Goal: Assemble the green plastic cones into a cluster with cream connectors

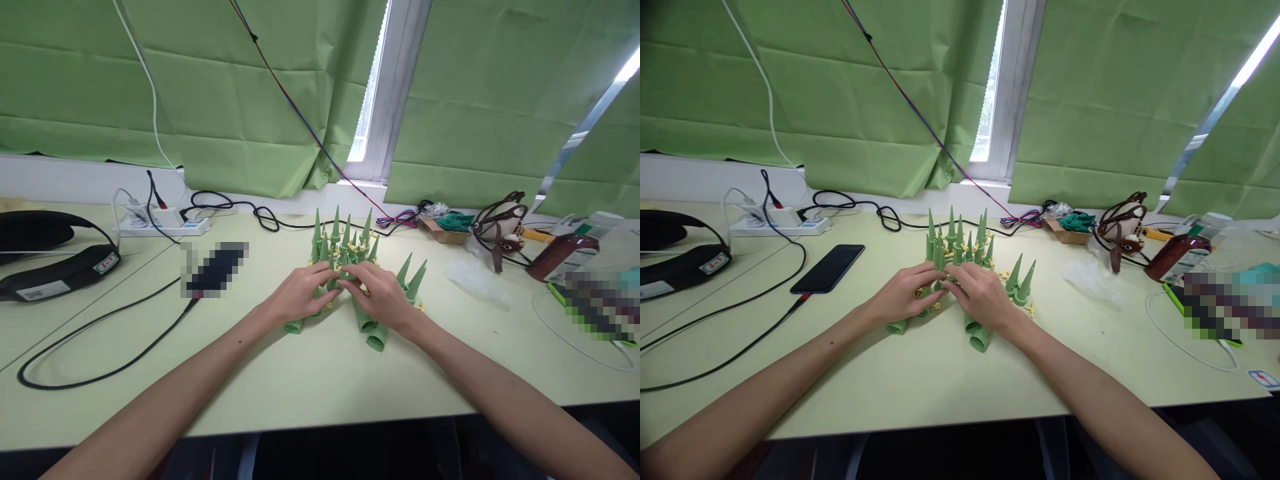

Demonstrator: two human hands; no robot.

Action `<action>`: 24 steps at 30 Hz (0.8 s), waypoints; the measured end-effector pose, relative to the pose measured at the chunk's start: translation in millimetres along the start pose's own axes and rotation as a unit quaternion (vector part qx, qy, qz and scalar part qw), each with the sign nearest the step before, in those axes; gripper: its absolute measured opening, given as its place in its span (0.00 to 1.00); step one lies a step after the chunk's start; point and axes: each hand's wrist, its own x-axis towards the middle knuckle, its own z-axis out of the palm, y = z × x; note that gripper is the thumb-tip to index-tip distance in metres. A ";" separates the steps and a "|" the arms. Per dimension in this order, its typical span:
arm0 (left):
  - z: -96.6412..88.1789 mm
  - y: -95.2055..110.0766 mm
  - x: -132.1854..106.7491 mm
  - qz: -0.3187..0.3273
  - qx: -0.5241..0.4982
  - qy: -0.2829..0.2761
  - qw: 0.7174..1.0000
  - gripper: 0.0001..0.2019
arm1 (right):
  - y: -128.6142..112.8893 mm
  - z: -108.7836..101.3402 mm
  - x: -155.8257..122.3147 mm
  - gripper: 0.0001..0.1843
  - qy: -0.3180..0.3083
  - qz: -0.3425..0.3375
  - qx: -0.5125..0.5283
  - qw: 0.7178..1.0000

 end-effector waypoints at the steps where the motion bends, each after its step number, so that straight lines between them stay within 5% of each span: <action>1: 0.5 -0.7 0.0 -0.001 0.006 0.003 1.000 0.12 | -0.8 0.2 0.2 0.12 0.000 0.003 0.012 1.000; 7: -1.5 -2.9 1.6 -0.067 0.034 0.068 0.995 0.09 | -6.0 2.4 -1.7 0.34 0.021 0.104 0.114 0.988; 13: -5.1 0.1 4.7 -0.162 0.006 0.201 0.966 0.08 | -3.7 4.8 -1.0 0.09 -0.103 0.034 0.027 0.994; 19: -7.3 -3.8 7.9 -0.251 -0.022 0.249 0.935 0.14 | -2.7 7.2 6.6 0.12 -0.211 -0.036 0.001 0.977; 24: -8.3 -9.0 8.8 -0.305 -0.063 0.267 0.912 0.15 | -4.2 5.8 9.5 0.11 -0.239 -0.060 0.025 0.969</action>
